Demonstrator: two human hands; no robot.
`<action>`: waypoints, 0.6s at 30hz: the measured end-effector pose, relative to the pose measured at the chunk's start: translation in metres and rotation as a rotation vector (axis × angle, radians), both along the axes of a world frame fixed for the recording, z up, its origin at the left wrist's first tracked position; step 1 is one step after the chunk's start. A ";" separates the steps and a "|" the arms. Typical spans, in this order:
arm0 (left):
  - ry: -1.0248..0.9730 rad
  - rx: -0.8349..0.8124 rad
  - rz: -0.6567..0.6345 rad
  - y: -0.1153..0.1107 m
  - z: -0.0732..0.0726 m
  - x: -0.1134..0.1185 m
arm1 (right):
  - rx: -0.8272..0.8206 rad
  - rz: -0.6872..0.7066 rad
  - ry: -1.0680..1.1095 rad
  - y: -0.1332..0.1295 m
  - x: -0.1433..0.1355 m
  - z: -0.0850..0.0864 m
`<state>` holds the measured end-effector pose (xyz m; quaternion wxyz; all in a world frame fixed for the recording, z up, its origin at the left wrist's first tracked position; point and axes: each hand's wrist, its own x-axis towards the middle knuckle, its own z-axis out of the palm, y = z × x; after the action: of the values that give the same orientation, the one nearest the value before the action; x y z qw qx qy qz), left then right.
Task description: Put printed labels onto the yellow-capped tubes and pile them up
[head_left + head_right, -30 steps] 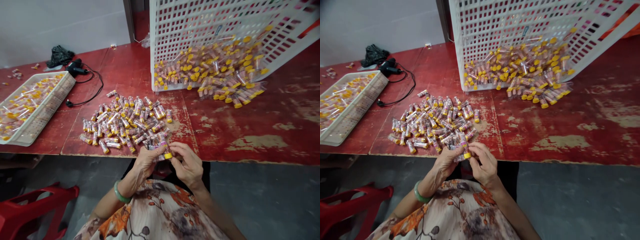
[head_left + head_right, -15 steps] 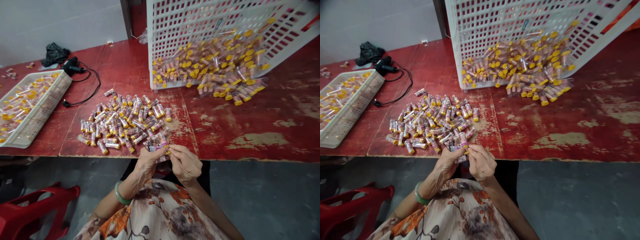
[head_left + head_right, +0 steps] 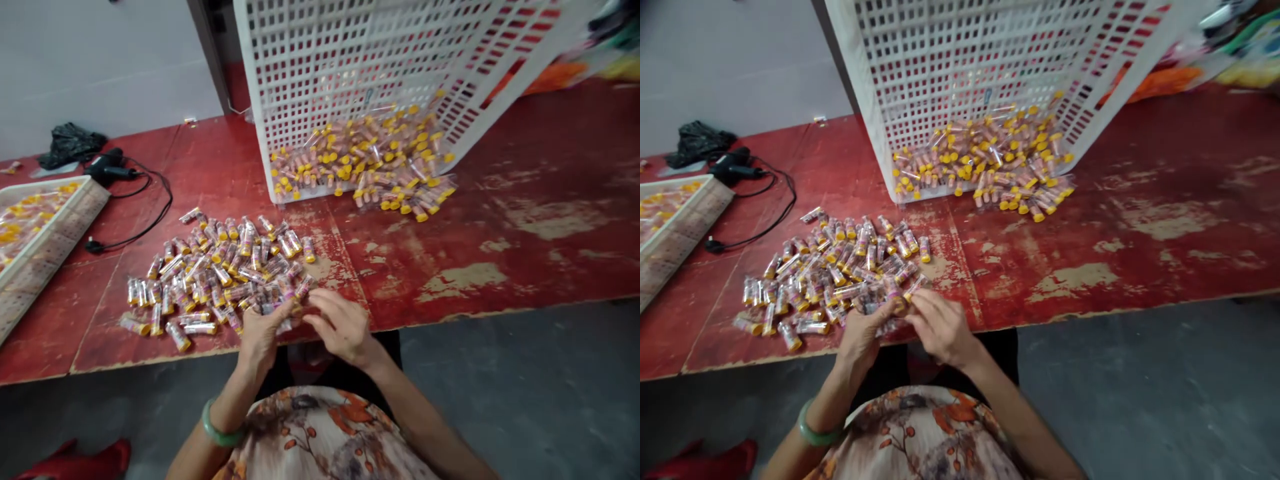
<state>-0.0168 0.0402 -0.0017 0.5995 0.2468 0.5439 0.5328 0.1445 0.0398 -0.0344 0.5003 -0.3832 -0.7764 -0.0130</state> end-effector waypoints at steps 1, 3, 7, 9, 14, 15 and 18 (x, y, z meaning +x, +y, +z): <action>0.129 0.036 -0.008 0.010 0.002 -0.009 | -0.025 -0.027 -0.008 0.015 0.018 0.001; 0.439 0.092 -0.034 0.031 0.007 -0.027 | -0.103 -0.259 -0.013 0.054 0.063 0.001; 0.971 0.208 -0.028 0.066 0.013 -0.057 | -0.531 -0.943 -0.072 0.137 0.152 -0.005; 1.066 0.262 0.047 0.075 0.014 -0.062 | -0.623 -1.019 -0.071 0.166 0.179 -0.008; 0.618 0.301 0.409 0.071 0.020 -0.061 | -0.748 -0.965 -0.021 0.176 0.198 -0.013; 0.436 0.264 0.431 0.067 0.022 -0.060 | -0.746 -0.995 -0.001 0.169 0.198 -0.013; -0.007 0.070 0.346 0.050 0.024 -0.056 | -0.751 -0.831 0.362 0.133 0.191 -0.012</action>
<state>-0.0729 0.0906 0.0221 0.4918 0.1684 0.5572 0.6475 0.3359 0.1730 -0.0467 0.4079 -0.8022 -0.4151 0.1334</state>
